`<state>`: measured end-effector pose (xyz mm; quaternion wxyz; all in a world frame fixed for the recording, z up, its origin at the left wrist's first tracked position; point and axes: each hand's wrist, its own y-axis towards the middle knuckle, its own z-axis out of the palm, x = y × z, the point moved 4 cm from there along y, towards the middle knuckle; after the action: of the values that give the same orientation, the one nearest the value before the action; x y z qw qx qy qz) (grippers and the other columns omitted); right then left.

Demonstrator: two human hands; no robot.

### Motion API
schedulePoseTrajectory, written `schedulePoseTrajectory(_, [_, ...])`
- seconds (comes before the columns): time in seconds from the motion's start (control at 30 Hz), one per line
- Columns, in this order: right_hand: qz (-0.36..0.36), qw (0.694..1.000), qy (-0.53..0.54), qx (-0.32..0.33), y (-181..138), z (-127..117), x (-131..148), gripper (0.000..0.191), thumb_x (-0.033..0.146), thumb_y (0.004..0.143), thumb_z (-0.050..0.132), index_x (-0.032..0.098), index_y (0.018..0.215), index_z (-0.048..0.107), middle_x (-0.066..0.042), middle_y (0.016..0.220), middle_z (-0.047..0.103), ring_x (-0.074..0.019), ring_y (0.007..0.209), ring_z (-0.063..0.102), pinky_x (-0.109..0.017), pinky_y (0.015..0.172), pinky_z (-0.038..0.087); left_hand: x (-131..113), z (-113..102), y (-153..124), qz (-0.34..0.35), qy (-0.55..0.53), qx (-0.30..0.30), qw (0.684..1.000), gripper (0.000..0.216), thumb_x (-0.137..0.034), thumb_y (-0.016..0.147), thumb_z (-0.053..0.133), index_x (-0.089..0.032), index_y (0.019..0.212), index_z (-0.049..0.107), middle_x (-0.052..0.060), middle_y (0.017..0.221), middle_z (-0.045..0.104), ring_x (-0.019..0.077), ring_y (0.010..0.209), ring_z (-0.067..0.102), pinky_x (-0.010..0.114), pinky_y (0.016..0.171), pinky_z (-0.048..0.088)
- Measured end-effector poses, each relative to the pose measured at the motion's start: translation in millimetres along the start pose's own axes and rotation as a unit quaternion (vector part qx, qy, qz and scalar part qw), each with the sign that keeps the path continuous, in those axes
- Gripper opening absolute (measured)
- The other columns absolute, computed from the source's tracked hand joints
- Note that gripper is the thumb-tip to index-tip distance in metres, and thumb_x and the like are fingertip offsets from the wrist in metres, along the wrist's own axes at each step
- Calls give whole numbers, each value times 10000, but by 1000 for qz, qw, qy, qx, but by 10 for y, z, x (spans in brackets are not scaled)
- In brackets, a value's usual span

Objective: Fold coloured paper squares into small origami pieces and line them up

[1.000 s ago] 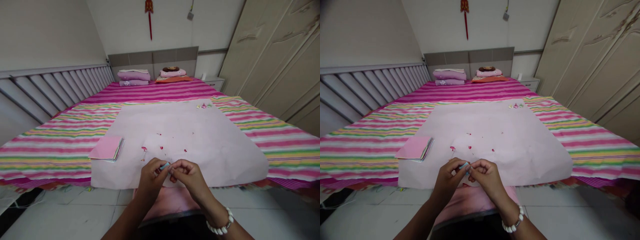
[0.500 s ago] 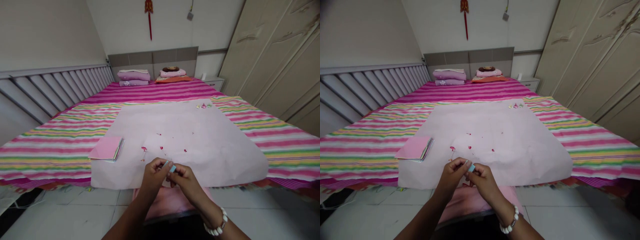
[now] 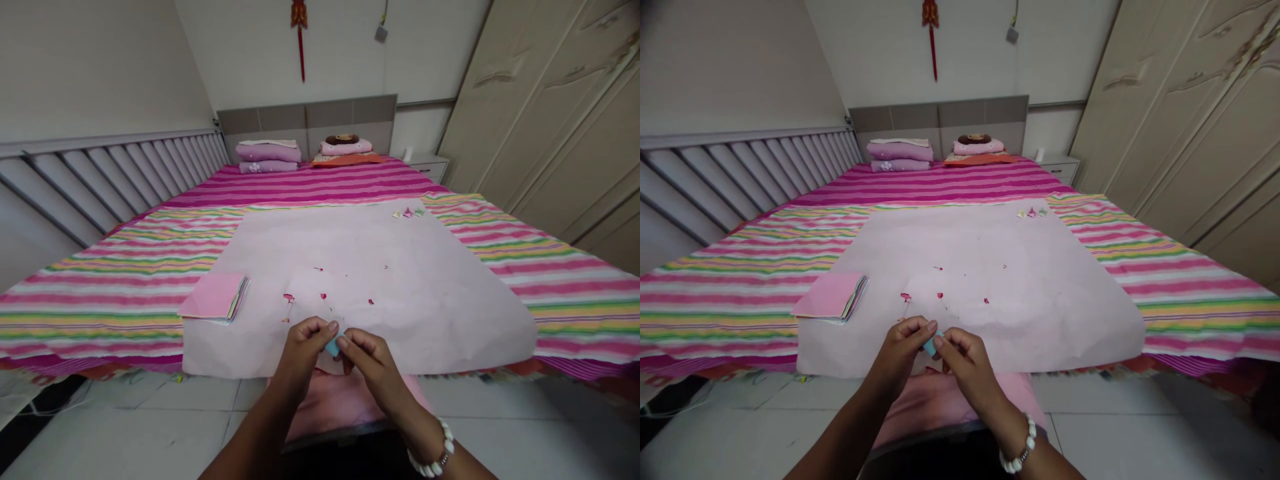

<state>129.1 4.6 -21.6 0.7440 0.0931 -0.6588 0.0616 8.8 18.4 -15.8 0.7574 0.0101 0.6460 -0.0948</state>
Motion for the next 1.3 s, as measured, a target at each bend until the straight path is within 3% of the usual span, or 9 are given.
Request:
schedulePoseTrajectory(0.3, [3, 998, 0, -68, 6, -72, -76, 338, 310, 809, 538, 174, 500, 551, 22, 465, 476, -118, 486, 426, -249, 517, 335, 86, 62, -10, 16, 12, -14, 1000, 351, -425, 765, 623, -165, 545, 538, -40, 494, 484, 114, 538, 429, 252, 579, 343])
schedulePoseTrajectory(0.47, [35, 998, 40, -21, 23, -12, -157, 303, 411, 757, 660, 171, 592, 576, 31, 488, 521, -114, 496, 452, -240, 527, 348, 46, 18, 1, 18, 42, -61, 997, 357, -446, 728, 661, -157, 547, 556, -53, 486, 448, 97, 501, 395, 235, 523, 323])
schedulePoseTrajectory(0.67, [37, 997, 72, -19, 27, 0, -161, 326, 405, 694, 731, 167, 545, 565, 24, 515, 561, -101, 473, 458, -231, 501, 357, 15, 10, 3, 9, 51, -43, 998, 389, -466, 760, 624, -157, 536, 548, -51, 452, 441, 92, 473, 399, 225, 483, 320])
schedulePoseTrajectory(0.87, [22, 995, 60, -72, 23, -68, -175, 300, 382, 705, 731, 171, 563, 570, 17, 544, 582, -105, 491, 473, -231, 505, 362, 39, -113, 23, 30, 40, -47, 998, 299, -354, 674, 719, -145, 885, 685, -9, 630, 614, 134, 602, 560, 259, 594, 448])
schedulePoseTrajectory(1.03, [31, 995, 74, -55, 19, -32, -196, 307, 400, 707, 731, 174, 581, 566, 22, 531, 571, -107, 488, 489, -234, 509, 387, 32, -181, -3, 71, 41, -40, 996, 309, -279, 705, 703, -157, 986, 659, -34, 588, 588, 121, 560, 551, 254, 579, 454])
schedulePoseTrajectory(1.1, [28, 993, 100, -53, 18, -33, -182, 260, 381, 684, 760, 176, 692, 600, 35, 548, 571, -113, 511, 523, -237, 536, 415, 10, -184, -22, 75, 51, -31, 995, 341, -265, 715, 700, -159, 1032, 635, -42, 591, 580, 115, 559, 542, 247, 578, 449])
schedulePoseTrajectory(1.2, [3, 989, 132, -73, 9, -80, -120, 351, 320, 636, 808, 197, 899, 611, 44, 621, 601, -124, 577, 580, -246, 594, 456, -43, -180, -58, 81, 67, -25, 994, 250, -275, 724, 694, -163, 940, 634, -25, 640, 597, 123, 609, 561, 247, 602, 454])
schedulePoseTrajectory(1.3, [4, 989, 131, -70, -3, -116, -60, 308, 291, 643, 810, 192, 862, 617, 40, 604, 615, -119, 571, 596, -237, 592, 460, -83, -165, -88, 87, 78, -11, 993, 158, -280, 729, 692, -164, 822, 638, -5, 697, 608, 127, 663, 568, 247, 638, 460])
